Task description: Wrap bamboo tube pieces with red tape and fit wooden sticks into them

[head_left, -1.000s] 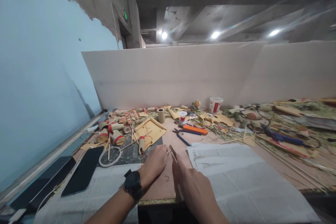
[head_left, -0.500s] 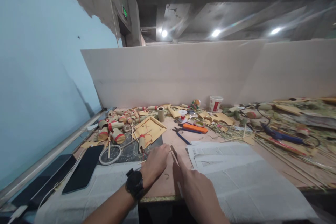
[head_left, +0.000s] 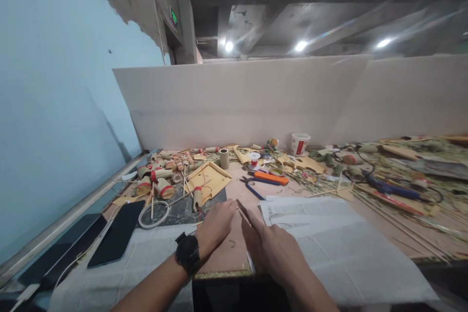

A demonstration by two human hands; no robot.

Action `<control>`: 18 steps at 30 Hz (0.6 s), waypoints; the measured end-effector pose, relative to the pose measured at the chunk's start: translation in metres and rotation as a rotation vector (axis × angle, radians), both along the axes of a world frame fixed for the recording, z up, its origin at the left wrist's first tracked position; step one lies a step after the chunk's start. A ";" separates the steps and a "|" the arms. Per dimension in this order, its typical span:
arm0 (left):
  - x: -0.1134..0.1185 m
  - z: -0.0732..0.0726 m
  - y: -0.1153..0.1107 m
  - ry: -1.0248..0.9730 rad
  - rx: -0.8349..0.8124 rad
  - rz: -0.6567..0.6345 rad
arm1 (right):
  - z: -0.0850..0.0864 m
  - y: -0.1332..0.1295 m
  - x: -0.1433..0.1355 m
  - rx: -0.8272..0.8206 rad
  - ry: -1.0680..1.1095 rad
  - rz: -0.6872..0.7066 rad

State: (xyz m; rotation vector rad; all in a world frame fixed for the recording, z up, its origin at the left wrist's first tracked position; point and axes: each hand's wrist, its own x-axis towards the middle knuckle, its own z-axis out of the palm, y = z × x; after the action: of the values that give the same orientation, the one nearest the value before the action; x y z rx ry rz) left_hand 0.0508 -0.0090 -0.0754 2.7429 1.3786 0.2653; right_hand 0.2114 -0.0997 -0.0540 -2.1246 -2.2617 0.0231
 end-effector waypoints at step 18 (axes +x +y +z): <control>-0.001 0.002 0.006 0.056 0.012 -0.001 | -0.007 0.005 0.001 0.020 0.015 0.004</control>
State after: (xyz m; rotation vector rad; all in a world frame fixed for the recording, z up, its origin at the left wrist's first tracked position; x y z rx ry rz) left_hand 0.0496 -0.0034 -0.0732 2.7813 1.3930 0.1980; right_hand 0.2123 -0.0944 -0.0609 -2.1034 -2.2478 0.0159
